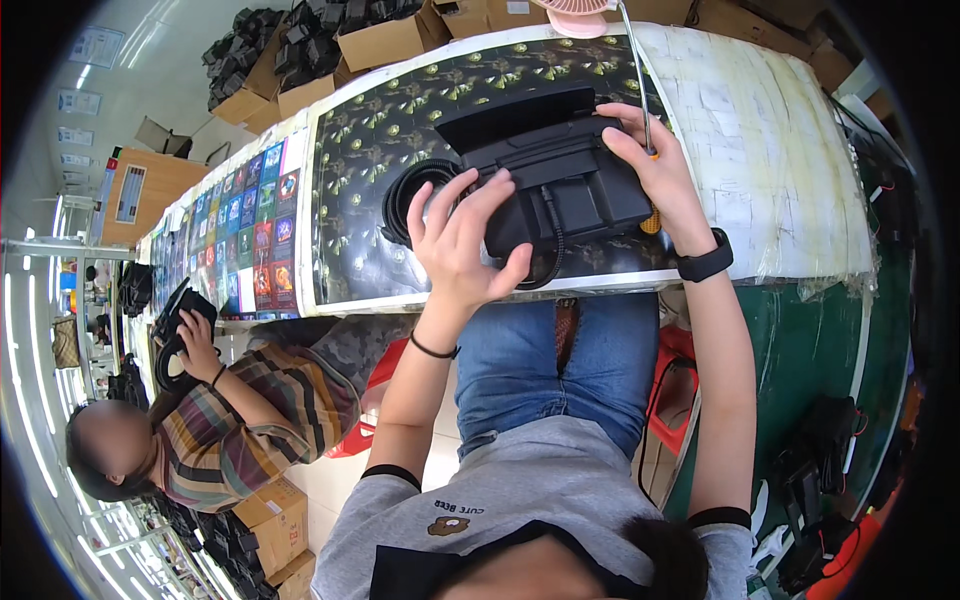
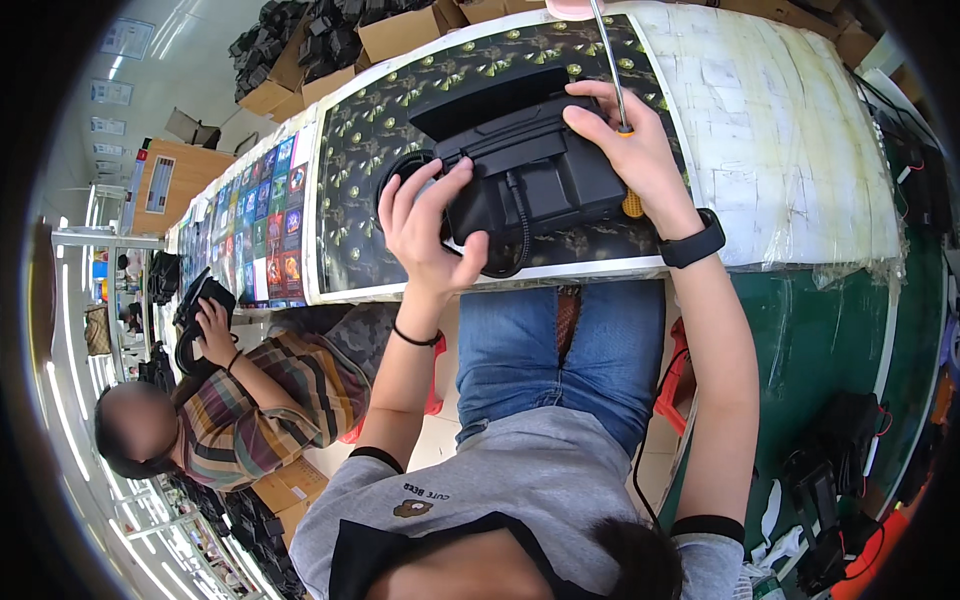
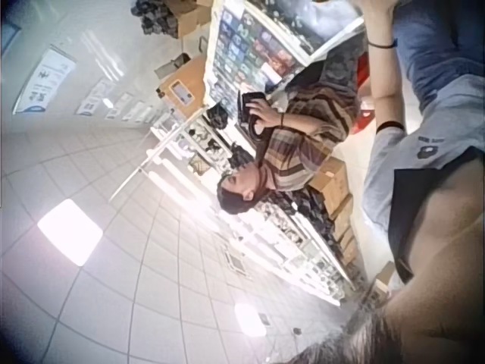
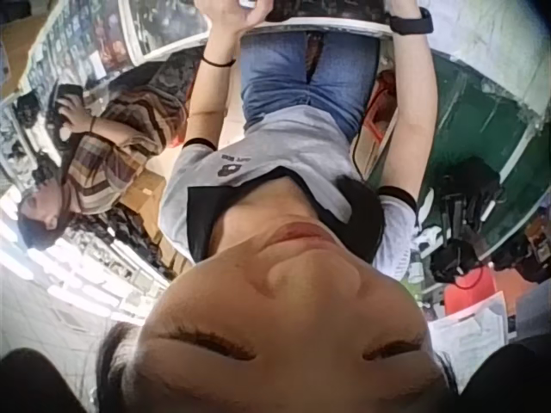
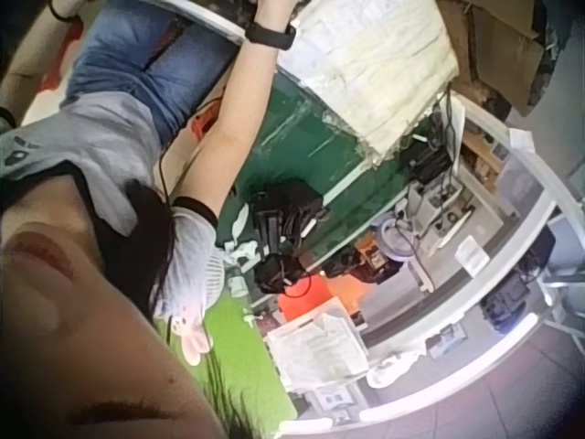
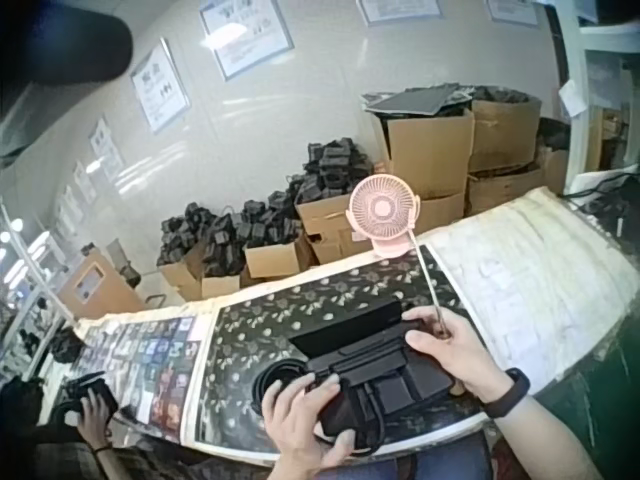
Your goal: Assembling a black plastic enclosure or box using a manual screwdriver.
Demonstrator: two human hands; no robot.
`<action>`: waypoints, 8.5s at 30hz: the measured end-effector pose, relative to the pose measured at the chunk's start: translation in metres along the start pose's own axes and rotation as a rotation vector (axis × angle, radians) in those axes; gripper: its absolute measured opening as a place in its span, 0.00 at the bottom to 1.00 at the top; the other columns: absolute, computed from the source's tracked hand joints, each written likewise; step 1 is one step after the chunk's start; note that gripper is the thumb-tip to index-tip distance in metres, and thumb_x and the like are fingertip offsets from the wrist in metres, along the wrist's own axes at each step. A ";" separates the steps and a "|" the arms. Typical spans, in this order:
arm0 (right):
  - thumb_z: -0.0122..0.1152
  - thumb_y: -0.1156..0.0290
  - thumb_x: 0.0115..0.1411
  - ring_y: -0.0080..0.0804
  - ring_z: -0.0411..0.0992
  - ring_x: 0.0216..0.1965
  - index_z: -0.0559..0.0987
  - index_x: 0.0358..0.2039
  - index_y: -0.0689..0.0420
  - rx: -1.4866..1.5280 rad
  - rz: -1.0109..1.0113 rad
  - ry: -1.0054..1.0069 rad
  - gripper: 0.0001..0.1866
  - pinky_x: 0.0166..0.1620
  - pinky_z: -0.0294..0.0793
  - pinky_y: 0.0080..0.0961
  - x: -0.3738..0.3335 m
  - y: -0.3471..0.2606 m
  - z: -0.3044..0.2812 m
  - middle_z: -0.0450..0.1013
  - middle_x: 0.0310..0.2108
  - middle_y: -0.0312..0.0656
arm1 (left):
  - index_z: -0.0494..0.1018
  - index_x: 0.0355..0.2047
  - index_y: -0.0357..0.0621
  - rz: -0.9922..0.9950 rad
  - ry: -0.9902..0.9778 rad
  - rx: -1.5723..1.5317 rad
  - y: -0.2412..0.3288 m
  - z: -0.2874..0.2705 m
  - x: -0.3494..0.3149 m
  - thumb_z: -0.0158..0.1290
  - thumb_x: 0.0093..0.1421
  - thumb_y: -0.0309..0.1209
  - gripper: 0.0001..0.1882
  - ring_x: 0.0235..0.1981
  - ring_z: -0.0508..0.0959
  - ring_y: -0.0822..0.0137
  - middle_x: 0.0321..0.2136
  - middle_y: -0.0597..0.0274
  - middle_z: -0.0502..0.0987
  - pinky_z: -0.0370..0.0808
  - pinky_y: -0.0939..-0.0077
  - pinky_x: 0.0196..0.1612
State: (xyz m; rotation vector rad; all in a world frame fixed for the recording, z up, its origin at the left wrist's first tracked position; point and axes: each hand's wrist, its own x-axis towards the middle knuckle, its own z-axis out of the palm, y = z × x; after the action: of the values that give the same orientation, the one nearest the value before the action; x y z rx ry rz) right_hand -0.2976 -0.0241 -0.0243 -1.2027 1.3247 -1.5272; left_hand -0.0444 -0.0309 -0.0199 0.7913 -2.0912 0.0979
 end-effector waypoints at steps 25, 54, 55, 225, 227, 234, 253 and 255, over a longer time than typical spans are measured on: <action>0.58 0.69 0.63 0.29 0.70 0.54 0.73 0.54 0.60 0.128 -0.186 -0.200 0.19 0.56 0.70 0.27 0.010 0.021 -0.013 0.72 0.51 0.40 | 0.76 0.51 0.52 0.523 -0.451 -0.405 0.044 0.091 0.110 0.53 0.62 0.48 0.22 0.57 0.73 0.56 0.55 0.62 0.74 0.74 0.60 0.56; 0.47 0.77 0.68 0.23 0.71 0.32 0.59 0.68 0.52 -0.183 -0.055 0.032 0.28 0.39 0.74 0.23 -0.027 0.001 0.008 0.75 0.39 0.39 | 0.76 0.53 0.50 -0.238 -0.188 0.214 -0.083 0.008 0.054 0.54 0.62 0.45 0.22 0.48 0.79 0.55 0.50 0.58 0.77 0.76 0.62 0.49; 0.48 0.77 0.67 0.27 0.72 0.31 0.61 0.67 0.52 -0.354 -0.203 0.000 0.28 0.38 0.74 0.26 -0.027 0.000 0.008 0.74 0.38 0.40 | 0.76 0.53 0.51 -0.281 -0.197 0.207 -0.088 0.006 0.052 0.51 0.65 0.43 0.20 0.48 0.79 0.56 0.50 0.58 0.77 0.75 0.62 0.49; 0.63 0.67 0.59 0.47 0.77 0.34 0.75 0.36 0.46 -1.805 0.262 0.912 0.06 0.33 0.76 0.43 -0.059 -0.010 -0.459 0.68 0.38 0.44 | 0.72 0.58 0.58 0.141 -0.758 -0.180 0.033 0.041 -0.019 0.60 0.56 0.51 0.31 0.62 0.67 0.57 0.63 0.59 0.67 0.62 0.55 0.63; 0.65 0.64 0.58 0.46 0.77 0.35 0.76 0.36 0.46 -1.799 0.304 0.905 0.08 0.34 0.76 0.42 -0.063 -0.025 -0.444 0.69 0.38 0.43 | 0.71 0.59 0.57 0.148 -0.748 -0.201 0.033 0.041 -0.019 0.60 0.56 0.50 0.31 0.62 0.67 0.57 0.63 0.58 0.66 0.61 0.54 0.64; 0.63 0.62 0.59 0.50 0.76 0.35 0.78 0.33 0.45 -1.779 0.320 0.891 0.04 0.35 0.76 0.43 -0.080 -0.046 -0.406 0.73 0.32 0.46 | 0.69 0.61 0.54 0.153 -0.696 -0.274 0.026 0.037 -0.024 0.57 0.59 0.50 0.31 0.64 0.64 0.56 0.64 0.56 0.65 0.59 0.55 0.65; 0.62 0.77 0.56 0.48 0.70 0.27 0.81 0.31 0.53 -1.524 0.030 0.882 0.04 0.31 0.69 0.38 -0.078 -0.059 -0.138 0.66 0.25 0.46 | 0.66 0.62 0.48 0.171 -0.665 -0.449 0.015 0.041 -0.031 0.54 0.62 0.46 0.31 0.65 0.62 0.53 0.65 0.50 0.61 0.58 0.53 0.65; 0.62 0.77 0.56 0.49 0.71 0.29 0.81 0.31 0.51 -1.504 0.022 0.834 0.05 0.31 0.68 0.39 -0.078 -0.062 -0.112 0.66 0.26 0.46 | 0.66 0.63 0.49 0.171 -0.664 -0.486 0.015 0.041 -0.030 0.55 0.62 0.45 0.31 0.66 0.61 0.52 0.66 0.49 0.60 0.58 0.53 0.66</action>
State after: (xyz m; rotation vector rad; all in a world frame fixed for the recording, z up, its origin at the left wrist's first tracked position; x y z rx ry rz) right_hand -0.3838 0.0898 0.0224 -1.2682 3.3145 -0.8124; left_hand -0.0689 -0.0182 -0.0648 0.3644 -2.6388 -0.6399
